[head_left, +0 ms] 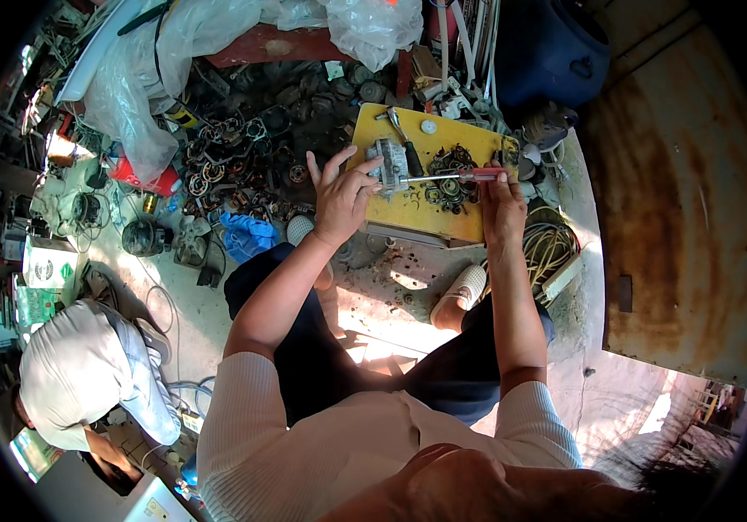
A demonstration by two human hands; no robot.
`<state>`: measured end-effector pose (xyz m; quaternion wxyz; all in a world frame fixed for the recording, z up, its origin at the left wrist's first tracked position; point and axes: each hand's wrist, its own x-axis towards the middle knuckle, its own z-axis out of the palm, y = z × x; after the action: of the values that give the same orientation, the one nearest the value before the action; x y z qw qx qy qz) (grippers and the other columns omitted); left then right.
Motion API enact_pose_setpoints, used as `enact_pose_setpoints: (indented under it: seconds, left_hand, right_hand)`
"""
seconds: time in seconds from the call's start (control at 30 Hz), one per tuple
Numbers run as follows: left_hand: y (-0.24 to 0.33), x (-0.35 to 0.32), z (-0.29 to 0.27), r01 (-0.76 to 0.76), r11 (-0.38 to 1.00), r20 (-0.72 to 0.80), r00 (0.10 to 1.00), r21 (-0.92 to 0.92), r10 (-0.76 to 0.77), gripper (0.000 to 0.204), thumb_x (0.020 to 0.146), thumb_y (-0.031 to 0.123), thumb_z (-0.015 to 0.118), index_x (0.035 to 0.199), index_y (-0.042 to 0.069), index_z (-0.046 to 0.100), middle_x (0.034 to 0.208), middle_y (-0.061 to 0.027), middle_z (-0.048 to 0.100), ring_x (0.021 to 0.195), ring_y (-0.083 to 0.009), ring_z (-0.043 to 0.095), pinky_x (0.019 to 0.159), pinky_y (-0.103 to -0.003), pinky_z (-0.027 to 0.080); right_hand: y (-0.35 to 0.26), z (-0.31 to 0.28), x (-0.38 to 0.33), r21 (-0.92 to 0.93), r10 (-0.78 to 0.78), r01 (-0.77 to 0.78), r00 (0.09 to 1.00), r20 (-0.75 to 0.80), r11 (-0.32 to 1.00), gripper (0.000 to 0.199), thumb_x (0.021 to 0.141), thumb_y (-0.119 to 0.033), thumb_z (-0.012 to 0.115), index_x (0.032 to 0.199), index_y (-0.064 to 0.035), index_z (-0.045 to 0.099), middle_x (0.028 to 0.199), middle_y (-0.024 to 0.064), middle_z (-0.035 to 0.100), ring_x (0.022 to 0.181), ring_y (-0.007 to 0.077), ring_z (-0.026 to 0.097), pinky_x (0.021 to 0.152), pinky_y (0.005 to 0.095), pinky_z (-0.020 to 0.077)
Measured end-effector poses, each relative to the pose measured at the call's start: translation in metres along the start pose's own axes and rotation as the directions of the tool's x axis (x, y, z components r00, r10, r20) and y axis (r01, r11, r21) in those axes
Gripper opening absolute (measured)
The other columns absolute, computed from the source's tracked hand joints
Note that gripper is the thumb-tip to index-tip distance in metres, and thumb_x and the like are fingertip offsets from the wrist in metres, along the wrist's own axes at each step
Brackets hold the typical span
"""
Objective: The person unscrews and removes components from a small motor using a screwdriver.
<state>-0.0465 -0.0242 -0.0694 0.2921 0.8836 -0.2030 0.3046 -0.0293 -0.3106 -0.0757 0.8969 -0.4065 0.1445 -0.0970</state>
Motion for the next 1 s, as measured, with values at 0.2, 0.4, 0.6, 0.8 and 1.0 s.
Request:
enact_pose_setpoints:
  seconds: [0.2, 0.4, 0.6, 0.8, 1.0]
  left_hand:
    - [0.001, 0.001, -0.002, 0.004, 1.0, -0.005, 1.0, 0.003, -0.004, 0.01, 0.088, 0.018, 0.066, 0.085, 0.014, 0.058, 0.12, 0.0089, 0.067, 0.128, -0.0255, 0.047, 0.114, -0.064, 0.003]
    - [0.002, 0.001, -0.001, -0.002, 1.0, -0.011, 1.0, 0.003, 0.002, 0.009, 0.087, 0.018, 0.066, 0.085, 0.014, 0.058, 0.119, 0.0089, 0.067, 0.127, -0.0254, 0.048, 0.114, -0.064, 0.004]
    - [0.0, 0.0, 0.001, -0.004, 1.0, -0.021, 1.0, 0.008, 0.004, 0.01, 0.087, 0.017, 0.066, 0.085, 0.014, 0.057, 0.119, 0.0089, 0.067, 0.126, -0.0255, 0.048, 0.114, -0.064, 0.004]
    - [0.001, 0.001, 0.0, -0.005, 1.0, -0.011, 1.0, 0.012, 0.005, 0.009, 0.088, 0.017, 0.065, 0.086, 0.014, 0.057, 0.12, 0.0091, 0.067, 0.126, -0.0254, 0.048, 0.114, -0.064, 0.004]
    - [0.0, 0.0, 0.001, -0.006, 1.0, -0.009, 1.0, 0.02, 0.006, 0.009, 0.088, 0.017, 0.065, 0.088, 0.014, 0.056, 0.12, 0.0093, 0.066, 0.127, -0.0252, 0.048, 0.114, -0.065, 0.004]
  right_hand:
    - [-0.006, 0.009, -0.006, -0.031, 0.072, -0.075, 0.995, -0.07, 0.997, 0.033, 0.097, -0.016, 0.061, 0.129, -0.0088, 0.055, 0.117, 0.0035, 0.064, 0.106, 0.0158, 0.062, 0.092, 0.0328, 0.0489]
    - [-0.004, 0.002, -0.005, -0.009, 0.051, -0.052, 0.995, -0.081, 0.999, 0.036, 0.096, -0.016, 0.063, 0.13, -0.0051, 0.056, 0.102, 0.0025, 0.067, 0.092, 0.0131, 0.065, 0.085, 0.0284, 0.0517]
    - [0.002, -0.008, 0.001, -0.007, 0.0, 0.0, 1.0, 0.009, 1.0, 0.039, 0.096, -0.012, 0.061, 0.134, -0.003, 0.052, 0.118, 0.0071, 0.064, 0.106, 0.0178, 0.064, 0.095, 0.0318, 0.0506]
    - [0.005, -0.003, 0.0, 0.051, -0.046, 0.044, 0.998, 0.036, 0.998, 0.037, 0.097, -0.014, 0.059, 0.133, -0.0051, 0.052, 0.118, 0.0081, 0.064, 0.109, 0.0204, 0.062, 0.1, 0.0371, 0.0482]
    - [0.005, -0.001, -0.008, -0.044, 0.086, -0.09, 0.992, -0.089, 0.995, 0.034, 0.095, -0.021, 0.064, 0.128, -0.0163, 0.058, 0.107, -0.0012, 0.065, 0.096, 0.0134, 0.063, 0.085, 0.0317, 0.0507]
